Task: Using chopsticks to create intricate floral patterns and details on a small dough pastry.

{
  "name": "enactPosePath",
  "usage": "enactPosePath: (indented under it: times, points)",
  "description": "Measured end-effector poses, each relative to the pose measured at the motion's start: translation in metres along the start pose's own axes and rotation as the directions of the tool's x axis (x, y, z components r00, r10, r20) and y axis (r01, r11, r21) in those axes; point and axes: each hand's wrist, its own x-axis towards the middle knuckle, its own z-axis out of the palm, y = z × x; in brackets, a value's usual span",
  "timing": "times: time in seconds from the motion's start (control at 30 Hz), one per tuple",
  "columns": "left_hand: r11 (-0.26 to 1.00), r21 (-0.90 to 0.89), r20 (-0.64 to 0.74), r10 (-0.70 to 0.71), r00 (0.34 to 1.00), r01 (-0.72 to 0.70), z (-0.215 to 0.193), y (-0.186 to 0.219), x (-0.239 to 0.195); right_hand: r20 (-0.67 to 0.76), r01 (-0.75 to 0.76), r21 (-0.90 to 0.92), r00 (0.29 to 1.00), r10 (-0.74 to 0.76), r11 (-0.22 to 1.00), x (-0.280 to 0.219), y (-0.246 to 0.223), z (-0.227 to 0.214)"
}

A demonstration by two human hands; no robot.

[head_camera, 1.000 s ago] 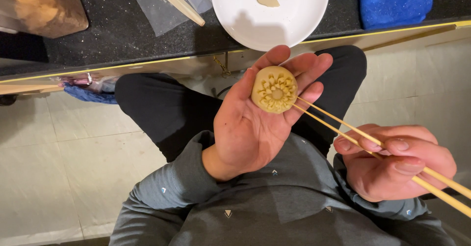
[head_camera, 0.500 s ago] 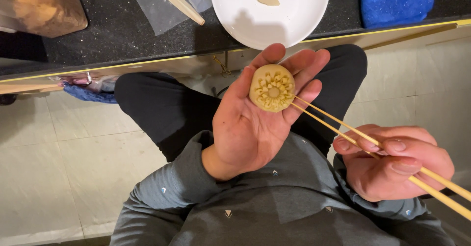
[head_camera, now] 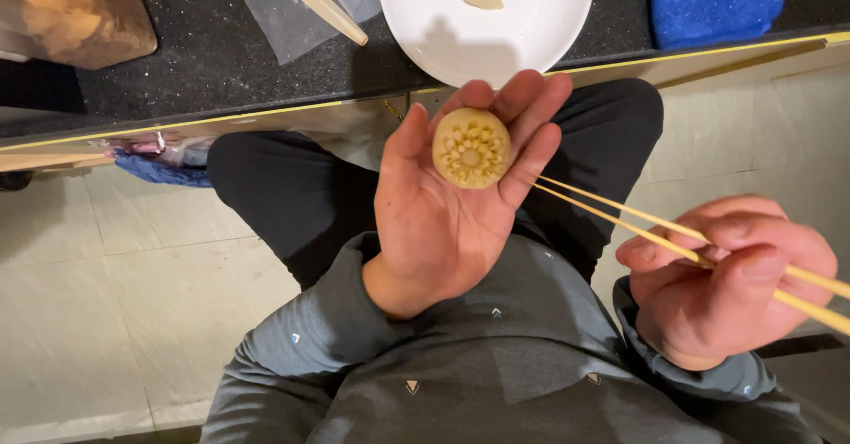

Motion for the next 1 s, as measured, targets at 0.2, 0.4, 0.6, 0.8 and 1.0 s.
enactPosePath:
  times: [0.2,0.4,0.6,0.8,1.0]
  points:
    - [1.0,0.019,-0.081,0.002,0.997,0.0,-0.016,-0.003,0.01,0.024,-0.026,-0.123,0.999,0.029,0.992,0.007,0.004,0.0]
    - [0.998,-0.056,-0.189,0.0,0.982,-0.011,-0.029,-0.002,0.023,0.128,0.038,-0.207,0.992,-0.012,0.977,0.025,0.009,0.005]
    - [1.0,-0.017,-0.097,-0.022,0.995,0.02,-0.034,0.006,0.022,0.063,-0.16,-0.05,0.985,0.163,0.986,0.027,0.019,-0.003]
    - [1.0,-0.026,-0.098,-0.002,0.995,0.0,-0.04,0.014,0.023,-0.21,-0.501,0.363,0.777,0.593,0.785,0.088,0.061,-0.015]
    - [0.998,-0.056,-0.245,-0.046,0.968,0.033,-0.043,0.005,0.029,-0.456,-0.569,0.476,0.491,0.742,0.67,0.128,0.147,-0.058]
